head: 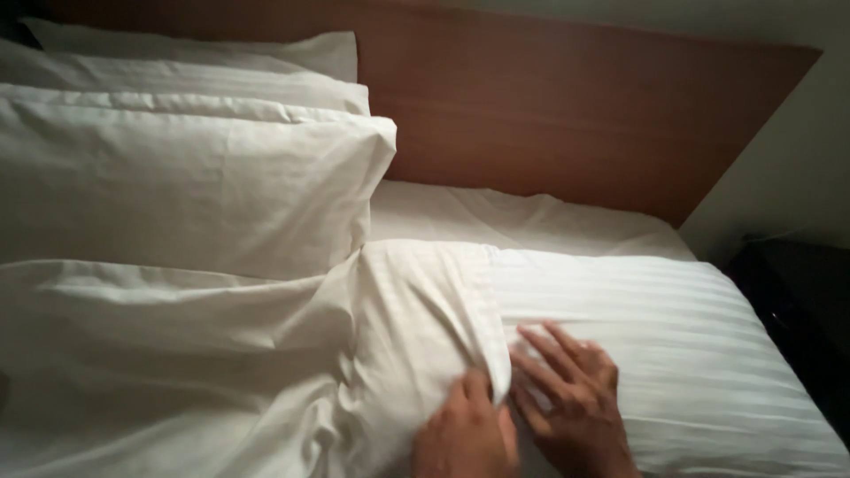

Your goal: The person smooths the white fitted sheet on a bed, then places a white pillowcase over a pillow. They tuck the edges of the pillowcase around the pillow and smooth the surface, repeating the process to ensure the pillow is fully covered and neatly arranged.

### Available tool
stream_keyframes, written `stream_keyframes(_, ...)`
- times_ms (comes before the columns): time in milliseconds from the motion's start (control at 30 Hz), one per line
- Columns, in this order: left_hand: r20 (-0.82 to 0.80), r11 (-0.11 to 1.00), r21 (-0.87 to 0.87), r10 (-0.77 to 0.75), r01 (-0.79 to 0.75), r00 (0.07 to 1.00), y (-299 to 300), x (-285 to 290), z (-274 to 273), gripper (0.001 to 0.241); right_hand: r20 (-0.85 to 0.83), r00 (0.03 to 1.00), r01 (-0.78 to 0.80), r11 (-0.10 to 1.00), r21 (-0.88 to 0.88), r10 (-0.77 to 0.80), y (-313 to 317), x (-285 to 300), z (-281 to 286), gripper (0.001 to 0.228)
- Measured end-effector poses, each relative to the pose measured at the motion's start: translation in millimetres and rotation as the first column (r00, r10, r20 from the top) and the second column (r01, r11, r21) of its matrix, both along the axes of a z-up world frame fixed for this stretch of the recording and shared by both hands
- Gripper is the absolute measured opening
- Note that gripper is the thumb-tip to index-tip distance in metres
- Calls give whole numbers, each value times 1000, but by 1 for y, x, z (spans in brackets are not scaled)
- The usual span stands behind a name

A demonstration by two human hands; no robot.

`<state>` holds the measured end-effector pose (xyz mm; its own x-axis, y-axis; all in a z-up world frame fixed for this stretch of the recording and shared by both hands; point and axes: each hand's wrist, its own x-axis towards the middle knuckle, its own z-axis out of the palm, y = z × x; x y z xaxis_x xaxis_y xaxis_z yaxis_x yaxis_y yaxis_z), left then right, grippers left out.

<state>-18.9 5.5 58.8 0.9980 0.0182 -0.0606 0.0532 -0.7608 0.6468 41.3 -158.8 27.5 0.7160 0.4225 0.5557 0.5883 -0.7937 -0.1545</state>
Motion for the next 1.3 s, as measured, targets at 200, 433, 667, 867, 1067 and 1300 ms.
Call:
stream_keyframes(200,251,991,4,127,-132,960,14,1,12,56,96,995,10,987,-162,6,16,-16,22,61)
stream_keyframes(433,272,991,117,38,-72,962,15,-3,9,51,101,983,167,979,-113,-156,24,-21,23,54)
stream_keyframes(667,347,987,141,21,-74,938,14,1,-7,44,140,969,205,979,-5,-203,34,-21,20,37)
stream_keyframes(867,400,974,212,-17,-74,916,14,2,-8,34,191,965,150,975,162,-181,41,-21,20,12)
stream_keyframes(1067,268,994,25,93,-103,959,19,-2,23,44,0,984,176,984,19,-176,41,-22,57,10)
stream_keyframes(1300,436,995,44,66,-95,898,19,1,10,40,-162,978,125,990,-68,-134,37,-28,68,11)
